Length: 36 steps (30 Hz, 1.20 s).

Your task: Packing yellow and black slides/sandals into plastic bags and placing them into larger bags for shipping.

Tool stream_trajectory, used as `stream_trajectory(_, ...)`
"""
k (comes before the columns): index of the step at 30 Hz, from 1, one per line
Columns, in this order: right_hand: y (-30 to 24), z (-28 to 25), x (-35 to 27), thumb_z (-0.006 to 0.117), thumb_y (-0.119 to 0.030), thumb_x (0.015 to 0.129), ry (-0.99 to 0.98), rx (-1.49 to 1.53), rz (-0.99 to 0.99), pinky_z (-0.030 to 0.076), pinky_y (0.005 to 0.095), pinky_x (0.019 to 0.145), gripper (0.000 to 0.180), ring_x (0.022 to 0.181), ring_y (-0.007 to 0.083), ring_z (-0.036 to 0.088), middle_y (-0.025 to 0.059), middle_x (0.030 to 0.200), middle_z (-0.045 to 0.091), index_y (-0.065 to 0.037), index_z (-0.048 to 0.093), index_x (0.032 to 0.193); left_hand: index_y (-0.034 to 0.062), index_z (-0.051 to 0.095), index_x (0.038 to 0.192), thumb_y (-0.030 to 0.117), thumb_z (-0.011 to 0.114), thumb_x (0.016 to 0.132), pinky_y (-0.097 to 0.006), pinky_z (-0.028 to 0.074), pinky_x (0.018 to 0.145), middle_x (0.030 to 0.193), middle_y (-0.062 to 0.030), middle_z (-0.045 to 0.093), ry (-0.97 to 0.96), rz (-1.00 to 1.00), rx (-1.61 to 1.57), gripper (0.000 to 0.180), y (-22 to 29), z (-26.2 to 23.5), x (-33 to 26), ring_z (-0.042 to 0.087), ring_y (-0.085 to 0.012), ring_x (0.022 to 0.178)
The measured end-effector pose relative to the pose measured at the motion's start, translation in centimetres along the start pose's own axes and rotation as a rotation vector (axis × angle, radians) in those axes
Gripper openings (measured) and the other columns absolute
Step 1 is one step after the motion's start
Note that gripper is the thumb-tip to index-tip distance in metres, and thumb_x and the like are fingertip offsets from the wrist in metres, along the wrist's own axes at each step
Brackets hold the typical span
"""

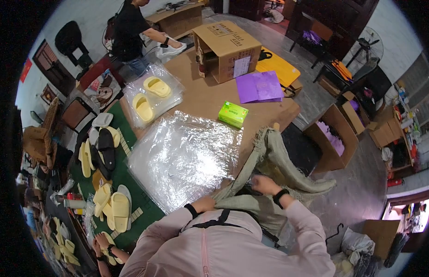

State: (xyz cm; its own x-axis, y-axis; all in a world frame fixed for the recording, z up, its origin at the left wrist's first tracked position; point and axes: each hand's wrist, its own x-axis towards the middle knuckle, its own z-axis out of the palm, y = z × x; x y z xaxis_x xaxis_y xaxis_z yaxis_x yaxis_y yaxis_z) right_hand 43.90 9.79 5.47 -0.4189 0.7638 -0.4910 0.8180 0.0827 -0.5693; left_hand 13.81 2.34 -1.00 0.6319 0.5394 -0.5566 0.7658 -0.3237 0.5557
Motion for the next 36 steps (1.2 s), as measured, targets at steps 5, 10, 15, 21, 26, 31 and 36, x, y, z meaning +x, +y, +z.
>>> stream_trajectory(5,1.2,1.1,10.5,0.062,-0.025,0.081,0.169,0.553,-0.040,0.044,0.0269,0.065,0.028,0.073,0.0105,0.053,0.0079,0.080,0.061,0.001,0.060,0.090,-0.0032,0.059,0.090,0.039,0.064,0.071,-0.045,0.045,0.074,0.088,-0.0250,0.060,0.170,0.035,-0.282,0.046,1.2,-0.4,-0.7,0.057,-0.0408,0.085)
stream_trajectory(10,-4.6,4.0,16.7,0.049,-0.052,0.079,0.063,-0.251,0.151,0.039,0.0478,0.089,0.059,0.102,0.0360,0.054,0.0246,0.106,0.058,-0.001,0.057,0.109,0.0027,0.062,0.091,0.033,0.067,0.069,-0.044,0.039,0.085,0.104,-0.0235,0.055,0.546,0.204,-0.132,0.037,1.2,-1.8,-3.5,0.050,-0.0381,0.100)
stream_trajectory(15,-10.7,6.6,15.4,0.060,-0.016,0.070,0.193,-0.166,-0.081,0.031,0.0519,0.097,0.072,0.123,0.0343,0.036,0.0158,0.139,0.030,-0.021,0.030,0.136,0.0018,0.057,0.096,0.013,0.063,0.073,-0.047,0.025,0.099,0.119,-0.0275,0.042,0.813,0.006,-0.122,0.026,-1.5,-5.2,-3.4,0.033,-0.0408,0.118)
stream_trajectory(21,-13.7,9.4,15.1,0.065,-0.048,0.071,-0.123,-0.160,0.011,0.012,0.0585,0.103,0.090,0.132,0.0367,0.017,0.0121,0.145,0.017,-0.033,0.010,0.141,-0.0009,0.031,0.126,0.006,0.054,0.080,-0.044,0.027,0.098,0.128,-0.0274,0.026,1.069,-0.426,-0.381,0.052,-6.1,-4.9,-1.8,0.030,-0.0403,0.119)
stream_trajectory(26,-14.8,11.6,15.3,0.070,-0.055,0.063,-0.079,-0.484,-0.112,0.008,0.0621,0.102,0.099,0.134,0.0363,0.011,0.0140,0.147,0.010,-0.025,0.017,0.141,-0.0012,0.012,0.137,0.004,0.048,0.081,-0.039,0.037,0.090,0.129,-0.0203,0.030,1.109,-0.344,-1.286,0.067,-14.3,1.3,-3.1,0.040,-0.0300,0.110)
stream_trajectory(31,-15.6,12.9,15.8,0.077,-0.047,0.055,-0.050,-0.330,-0.220,0.015,0.0603,0.102,0.107,0.133,0.0353,0.014,0.0161,0.145,0.015,-0.009,0.022,0.138,-0.0003,0.026,0.131,0.003,0.052,0.081,-0.026,0.047,0.064,0.108,-0.0134,0.048,0.913,-0.274,-1.372,0.056,-16.1,4.2,-2.8,0.050,-0.0145,0.079)
stream_trajectory(36,-20.4,12.0,14.3,0.070,-0.053,0.060,0.014,-0.601,-0.257,0.026,0.0629,0.095,0.097,0.127,0.0387,0.028,0.0198,0.139,0.027,-0.009,0.028,0.135,-0.0122,0.001,0.134,0.008,0.057,0.077,-0.026,0.047,0.055,0.107,-0.0233,0.049,1.063,-0.386,-1.143,0.083,-17.1,9.7,-1.3,0.054,-0.0187,0.067)
